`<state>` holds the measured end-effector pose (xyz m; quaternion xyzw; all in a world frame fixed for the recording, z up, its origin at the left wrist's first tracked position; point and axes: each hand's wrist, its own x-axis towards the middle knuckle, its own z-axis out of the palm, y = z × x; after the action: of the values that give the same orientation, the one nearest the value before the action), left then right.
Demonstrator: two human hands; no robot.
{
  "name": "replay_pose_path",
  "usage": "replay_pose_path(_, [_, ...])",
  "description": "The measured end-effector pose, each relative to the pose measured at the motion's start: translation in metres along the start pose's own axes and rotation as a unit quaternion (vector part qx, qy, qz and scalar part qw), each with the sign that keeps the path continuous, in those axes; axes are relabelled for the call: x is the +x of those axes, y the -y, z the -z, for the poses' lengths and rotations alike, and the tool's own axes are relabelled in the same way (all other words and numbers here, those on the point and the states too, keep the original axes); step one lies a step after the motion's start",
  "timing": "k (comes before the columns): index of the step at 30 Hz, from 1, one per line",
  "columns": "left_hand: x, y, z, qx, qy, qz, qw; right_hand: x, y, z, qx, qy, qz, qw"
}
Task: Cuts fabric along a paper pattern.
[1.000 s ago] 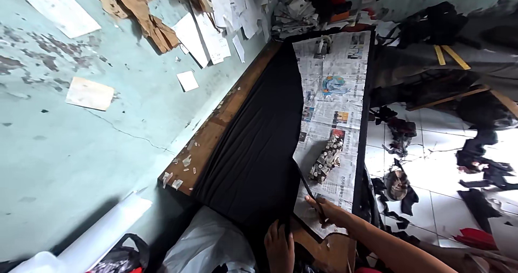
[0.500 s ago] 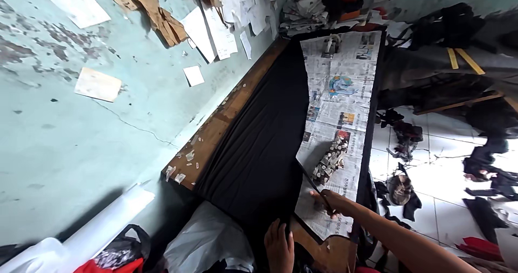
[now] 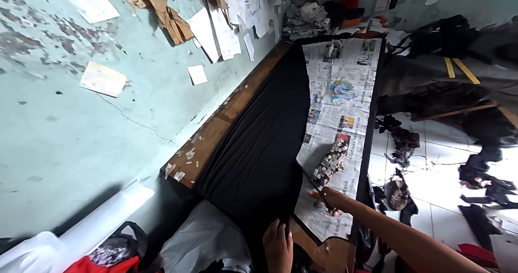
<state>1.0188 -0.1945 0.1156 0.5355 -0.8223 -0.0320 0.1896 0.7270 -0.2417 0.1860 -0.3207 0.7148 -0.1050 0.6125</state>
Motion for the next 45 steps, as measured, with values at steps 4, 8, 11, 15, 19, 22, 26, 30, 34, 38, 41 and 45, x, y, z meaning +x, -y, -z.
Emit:
replay_pose_path(4, [0.001,-0.001,0.000,0.016,-0.008,0.004,1.000,0.006,0.003,-0.001,0.001,-0.001,-0.002,1.000])
replay_pose_path(8, [0.004,-0.003,0.000,0.027,-0.007,0.007,1.000,0.008,0.000,-0.006,0.017,-0.021,0.010,1.000])
replay_pose_path(11, [0.009,-0.005,-0.001,0.047,-0.013,0.016,0.999,0.007,0.000,-0.007,0.009,-0.027,0.010,1.000])
replay_pose_path(15, [0.020,-0.008,0.005,0.029,0.008,0.056,0.998,0.004,0.002,-0.011,0.018,-0.012,0.004,1.000])
replay_pose_path(19, [0.043,-0.001,0.030,-0.073,0.064,0.184,0.978,0.002,0.011,-0.028,0.092,0.010,-0.011,0.996])
replay_pose_path(22, [0.057,0.018,0.031,-0.068,0.022,0.205,0.976,0.003,0.018,-0.049,0.200,0.019,-0.001,0.980])
replay_pose_path(26, [0.065,0.036,0.013,-0.017,0.007,0.164,0.986,0.007,0.036,-0.082,0.310,0.010,0.007,0.951])
replay_pose_path(30, [0.057,0.045,-0.011,-0.012,-0.041,0.127,0.991,0.012,0.058,-0.107,0.383,-0.011,0.008,0.924])
replay_pose_path(34, [0.053,0.049,-0.025,-0.023,-0.084,0.120,0.989,0.024,0.075,-0.124,0.428,-0.038,0.016,0.903])
replay_pose_path(38, [0.052,0.053,-0.030,-0.032,-0.095,0.117,0.988,0.035,0.089,-0.135,0.457,-0.062,0.020,0.887])
replay_pose_path(41, [0.050,0.056,-0.035,-0.036,-0.105,0.114,0.987,0.039,0.099,-0.140,0.473,-0.069,0.017,0.878])
replay_pose_path(45, [0.050,0.058,-0.038,-0.039,-0.112,0.116,0.986,0.044,0.110,-0.144,0.489,-0.085,0.012,0.868])
